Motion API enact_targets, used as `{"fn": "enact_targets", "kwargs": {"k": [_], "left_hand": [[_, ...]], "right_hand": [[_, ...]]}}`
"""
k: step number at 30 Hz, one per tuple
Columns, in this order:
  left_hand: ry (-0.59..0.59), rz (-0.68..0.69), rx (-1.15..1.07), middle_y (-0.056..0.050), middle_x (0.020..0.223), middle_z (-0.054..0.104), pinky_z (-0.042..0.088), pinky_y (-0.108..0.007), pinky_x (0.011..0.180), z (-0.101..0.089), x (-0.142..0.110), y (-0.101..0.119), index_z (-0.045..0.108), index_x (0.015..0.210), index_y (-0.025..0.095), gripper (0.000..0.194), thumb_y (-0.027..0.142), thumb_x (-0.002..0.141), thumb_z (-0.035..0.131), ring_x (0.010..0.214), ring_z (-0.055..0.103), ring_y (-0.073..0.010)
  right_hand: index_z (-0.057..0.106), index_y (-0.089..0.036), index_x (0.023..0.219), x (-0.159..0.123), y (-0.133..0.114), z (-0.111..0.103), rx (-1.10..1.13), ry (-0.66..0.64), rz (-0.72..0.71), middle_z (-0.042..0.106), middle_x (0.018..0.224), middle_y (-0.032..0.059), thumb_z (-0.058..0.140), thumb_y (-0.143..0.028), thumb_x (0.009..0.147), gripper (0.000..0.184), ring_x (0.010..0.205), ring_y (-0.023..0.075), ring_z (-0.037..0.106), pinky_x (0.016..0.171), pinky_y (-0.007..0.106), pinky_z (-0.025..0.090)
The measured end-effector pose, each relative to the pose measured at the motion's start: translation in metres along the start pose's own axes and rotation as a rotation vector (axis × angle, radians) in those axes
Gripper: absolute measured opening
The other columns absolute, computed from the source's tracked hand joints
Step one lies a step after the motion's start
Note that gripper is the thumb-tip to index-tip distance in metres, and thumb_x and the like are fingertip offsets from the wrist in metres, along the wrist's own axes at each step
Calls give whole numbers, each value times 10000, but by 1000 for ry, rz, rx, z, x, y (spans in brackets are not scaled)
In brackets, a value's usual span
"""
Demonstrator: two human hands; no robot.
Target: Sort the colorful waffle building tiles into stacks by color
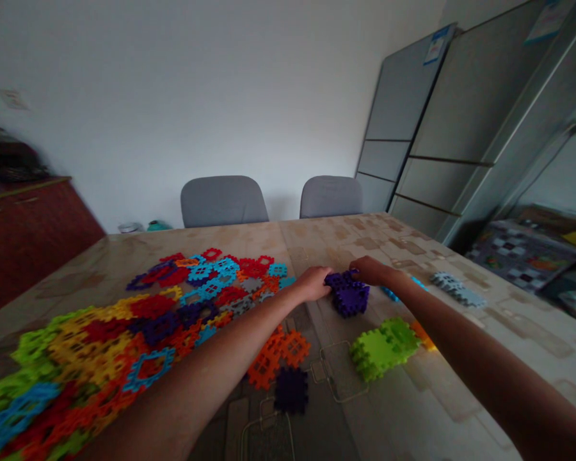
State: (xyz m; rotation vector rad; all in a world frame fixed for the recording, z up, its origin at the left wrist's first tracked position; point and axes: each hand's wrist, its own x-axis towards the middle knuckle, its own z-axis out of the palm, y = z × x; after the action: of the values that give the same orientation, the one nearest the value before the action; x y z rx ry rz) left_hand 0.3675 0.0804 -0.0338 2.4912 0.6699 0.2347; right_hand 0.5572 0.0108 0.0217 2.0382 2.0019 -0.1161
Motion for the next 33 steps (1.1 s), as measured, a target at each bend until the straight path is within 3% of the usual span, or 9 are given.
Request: {"fn": "enact_targets", "kwargs": {"k": [12,19,25,28,33], "left_hand": [[106,-41,-74,-96,1276,628,574,-458,881,-2,1,0,607,1267,182,311,326,994,647,1053,662,-253],[220,-64,-152,-93,1263,636,575,-452,880,-32,-34,1,615,1254,184,292,324,999,641,1042,666,-246],[318,-22,-223,-95,1252,672,570,-438,900,-74,-117,-2,629,1240,170,269,276,993,629,1030,688,-232],[358,-38,-224,-75,1206,726,569,-354,900,-96,-178,-11,650,1231,180,302,236,952,551,1034,701,-206],[480,-174,-149,-78,1200,745,558,-386,931,-127,-289,-26,700,1150,208,326,393,928,550,1042,709,-254]], "right_hand": [[628,-191,1234,1,-5,-13,40,118,24,633,1272,95,615,-340,999,278,1073,237,648,917,452,554],[632,-194,1234,4,-38,-21,69,106,-150,640,1267,90,613,-340,1001,276,1080,238,648,931,459,546],[638,-185,1221,15,-53,-18,43,73,-181,635,1278,91,638,-336,985,280,1112,252,637,951,482,534],[646,-179,1204,13,-57,-23,63,116,-177,653,1251,87,639,-330,984,267,1106,249,645,958,487,528],[659,-94,1243,-14,-89,-42,180,248,-280,703,1215,174,565,-142,972,291,1048,256,684,960,385,514]]}}
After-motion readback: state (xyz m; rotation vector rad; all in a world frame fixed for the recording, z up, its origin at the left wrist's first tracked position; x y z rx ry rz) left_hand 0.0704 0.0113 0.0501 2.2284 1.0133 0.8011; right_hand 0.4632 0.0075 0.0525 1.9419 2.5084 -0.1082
